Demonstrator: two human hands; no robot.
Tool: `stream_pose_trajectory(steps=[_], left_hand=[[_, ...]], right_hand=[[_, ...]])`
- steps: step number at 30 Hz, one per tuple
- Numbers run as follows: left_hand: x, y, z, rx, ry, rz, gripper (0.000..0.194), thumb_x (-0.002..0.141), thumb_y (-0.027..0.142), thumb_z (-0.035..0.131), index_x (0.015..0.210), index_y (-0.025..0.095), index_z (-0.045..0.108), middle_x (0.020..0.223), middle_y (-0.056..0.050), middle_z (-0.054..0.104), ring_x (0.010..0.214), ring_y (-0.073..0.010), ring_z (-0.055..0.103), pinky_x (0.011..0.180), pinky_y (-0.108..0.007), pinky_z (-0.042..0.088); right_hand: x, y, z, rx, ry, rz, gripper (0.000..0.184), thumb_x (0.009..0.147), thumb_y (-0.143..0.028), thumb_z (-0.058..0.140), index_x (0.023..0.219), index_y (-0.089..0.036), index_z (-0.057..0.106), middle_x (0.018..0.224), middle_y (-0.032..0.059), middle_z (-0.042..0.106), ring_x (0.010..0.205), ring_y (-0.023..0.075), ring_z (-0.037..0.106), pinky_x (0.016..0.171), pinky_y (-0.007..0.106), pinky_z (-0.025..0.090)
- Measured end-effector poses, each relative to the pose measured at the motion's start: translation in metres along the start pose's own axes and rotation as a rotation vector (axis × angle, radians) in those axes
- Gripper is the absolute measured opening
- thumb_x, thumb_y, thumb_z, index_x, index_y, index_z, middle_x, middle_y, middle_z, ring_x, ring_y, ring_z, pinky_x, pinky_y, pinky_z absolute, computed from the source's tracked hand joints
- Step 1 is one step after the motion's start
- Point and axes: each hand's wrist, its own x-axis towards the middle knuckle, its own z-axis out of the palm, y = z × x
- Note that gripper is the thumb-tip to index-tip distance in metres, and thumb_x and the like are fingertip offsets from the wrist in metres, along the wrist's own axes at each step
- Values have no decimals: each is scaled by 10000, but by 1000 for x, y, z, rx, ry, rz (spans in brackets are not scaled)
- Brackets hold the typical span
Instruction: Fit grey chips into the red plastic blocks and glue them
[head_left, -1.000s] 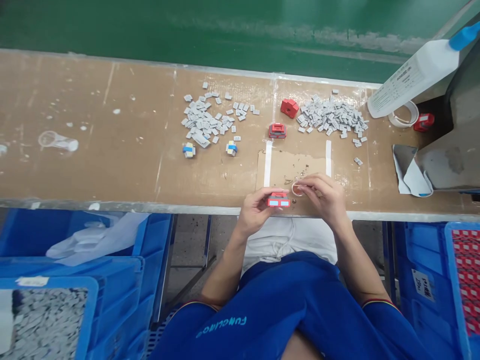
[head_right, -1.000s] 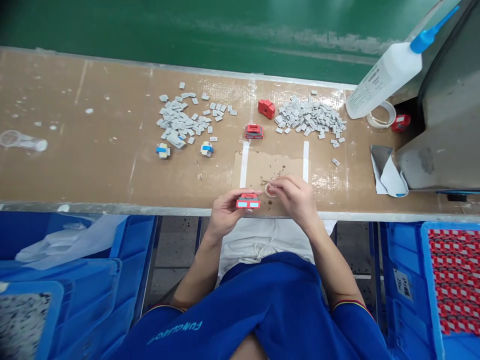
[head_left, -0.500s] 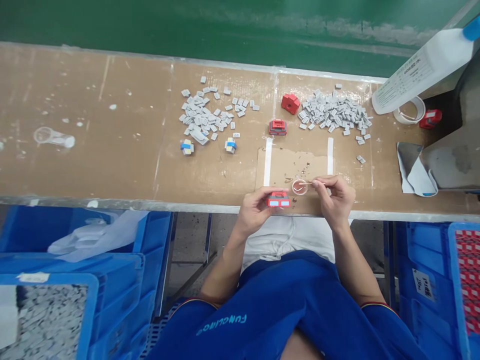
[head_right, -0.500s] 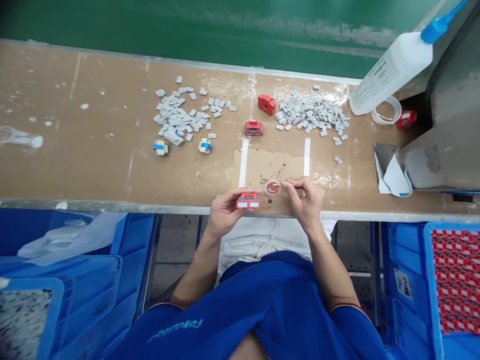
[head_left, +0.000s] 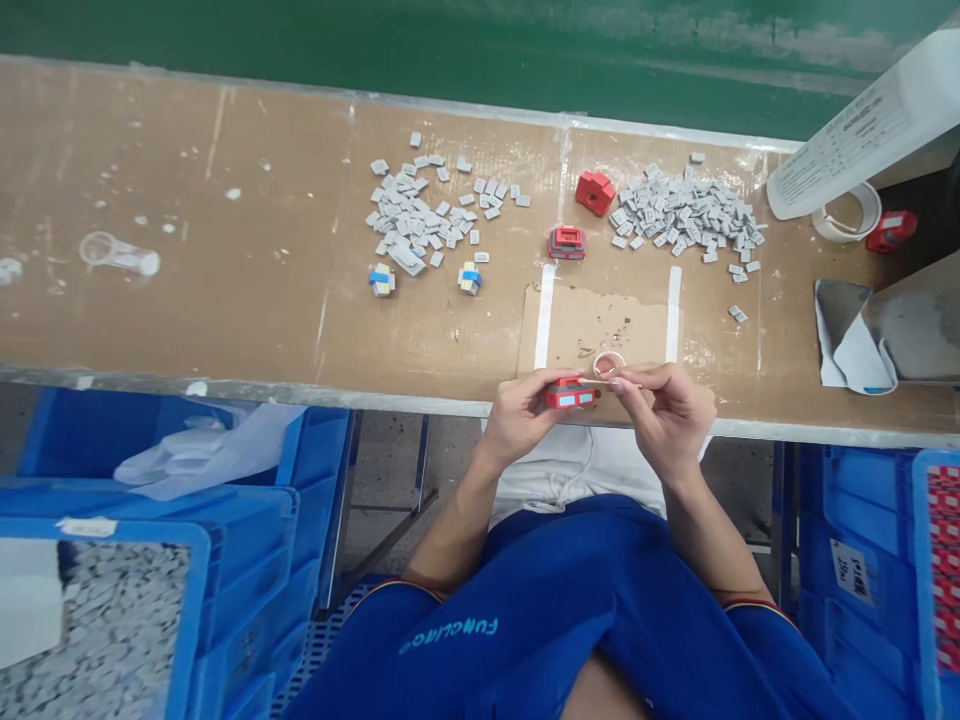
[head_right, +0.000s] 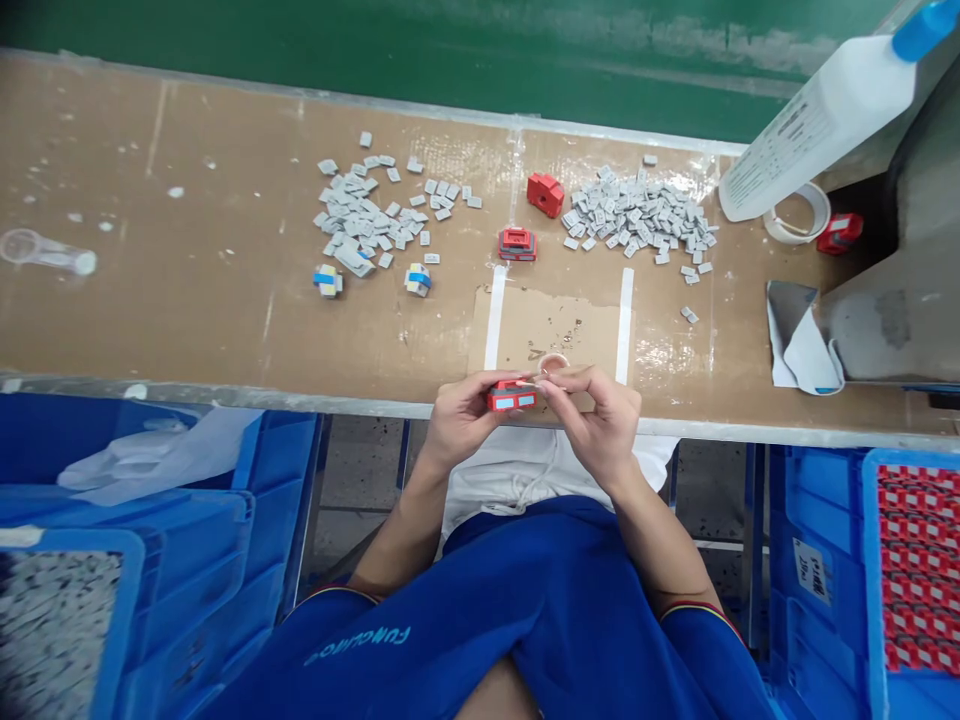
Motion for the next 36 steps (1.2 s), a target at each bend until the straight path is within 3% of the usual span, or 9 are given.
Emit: stream_pose_trajectory(steps=[5,10,16,19,22,25,29,32,36], left_hand=[[1,1,1,-47,-9,26,315,915,290,804,1210,187,770,1200,-124,832,1093,-229,809,954,-303,639],[1,1,0,-50,-9,29,300,917,292,803,1197,187,772,1191,-121,834,1086,-227,809,945,-300,636],[1,-2,0,-51,2,-11,318,888,308,830,1177,185,780,1153,-108,843,983,-207,812,871,-284,637],[2,1,-2,-41,0,-21,313,882,301,832,1168,184,785,1135,-105,846,960,-206,811,850,-283,638],[3,4,-3,-27,-7,-18,301,891,286,819,1174,191,786,1122,-94,850,958,-203,812,860,-283,637],[3,3,-4,-32,-1,-30,302,882,295,827,1163,191,786,1103,-88,853,905,-192,810,811,-267,634],[2,-1,-4,-33,2,-31,307,879,333,834,1143,185,788,1075,-92,855,866,-188,803,780,-263,628],[2,-3,-4,-28,-1,-24,309,886,347,829,1145,185,783,1070,-95,854,872,-191,803,791,-270,628],[3,-1,-4,-14,3,-6,301,895,349,822,1146,187,785,1052,-97,855,848,-188,798,762,-266,618]], right_hand=[[3,-2,7,-79,-45,-99,98,949,-226,772,871,-244,716,859,19,837,774,201,826,670,291,674],[1,-4,3,-42,-73,-90,76,948,-201,771,909,-249,727,894,24,839,821,211,828,716,315,675],[7,11,-20,-76,60,-70,97,913,-170,802,910,-246,741,854,5,788,795,170,766,684,288,604],[9,16,-21,-176,-26,-87,79,936,-202,777,894,-252,731,875,12,760,810,171,731,673,293,580],[13,15,-22,-251,-210,-80,138,956,-317,753,1093,-301,739,1083,57,763,990,229,740,782,353,619],[35,26,-39,-335,-264,-50,232,994,-405,654,1201,-316,709,1200,81,747,1077,255,725,860,380,621],[99,68,-88,-549,-57,27,224,992,-294,532,1035,-208,734,1010,104,734,897,252,687,815,400,569],[142,95,-115,-854,-191,85,230,933,-245,574,1022,-178,776,1027,127,735,897,268,678,867,403,543],[163,101,-118,-1102,-431,38,243,939,-238,569,969,-165,799,1005,156,725,941,314,678,832,404,512]])
